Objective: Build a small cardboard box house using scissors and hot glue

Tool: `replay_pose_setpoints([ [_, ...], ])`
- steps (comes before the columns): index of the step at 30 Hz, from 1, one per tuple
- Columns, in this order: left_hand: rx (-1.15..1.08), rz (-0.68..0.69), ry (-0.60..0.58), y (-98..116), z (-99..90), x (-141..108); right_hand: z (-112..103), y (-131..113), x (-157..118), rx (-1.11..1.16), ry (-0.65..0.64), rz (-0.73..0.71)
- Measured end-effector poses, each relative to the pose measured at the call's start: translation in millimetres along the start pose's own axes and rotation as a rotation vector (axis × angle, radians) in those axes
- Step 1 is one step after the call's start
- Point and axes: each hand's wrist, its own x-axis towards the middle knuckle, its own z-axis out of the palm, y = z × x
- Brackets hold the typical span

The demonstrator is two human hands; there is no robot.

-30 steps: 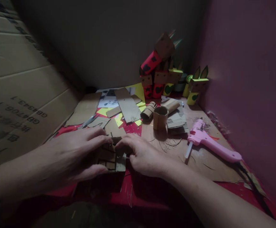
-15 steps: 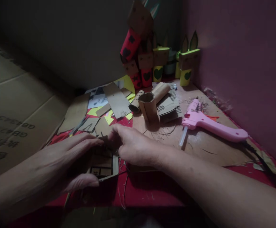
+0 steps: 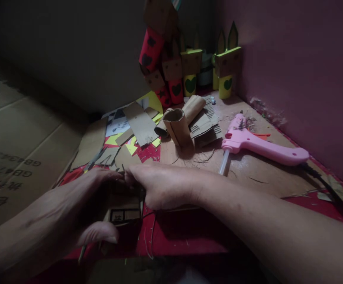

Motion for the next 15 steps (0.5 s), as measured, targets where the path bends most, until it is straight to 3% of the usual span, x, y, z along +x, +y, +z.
replay_pose_setpoints([
  [3,-0.041,-0.073,-0.051,2.6,0.6,-1.3,-0.4,-0.7,0.3,-0.006,0.007,0.025],
  [13,0.118,-0.022,-0.087,-4.4,2.8,-5.3,-0.4,2.4,1.8,0.012,0.004,-0.010],
  [15,0.138,0.028,-0.035,-3.3,1.7,-5.0,-0.7,1.4,1.6,0.009,0.004,0.002],
])
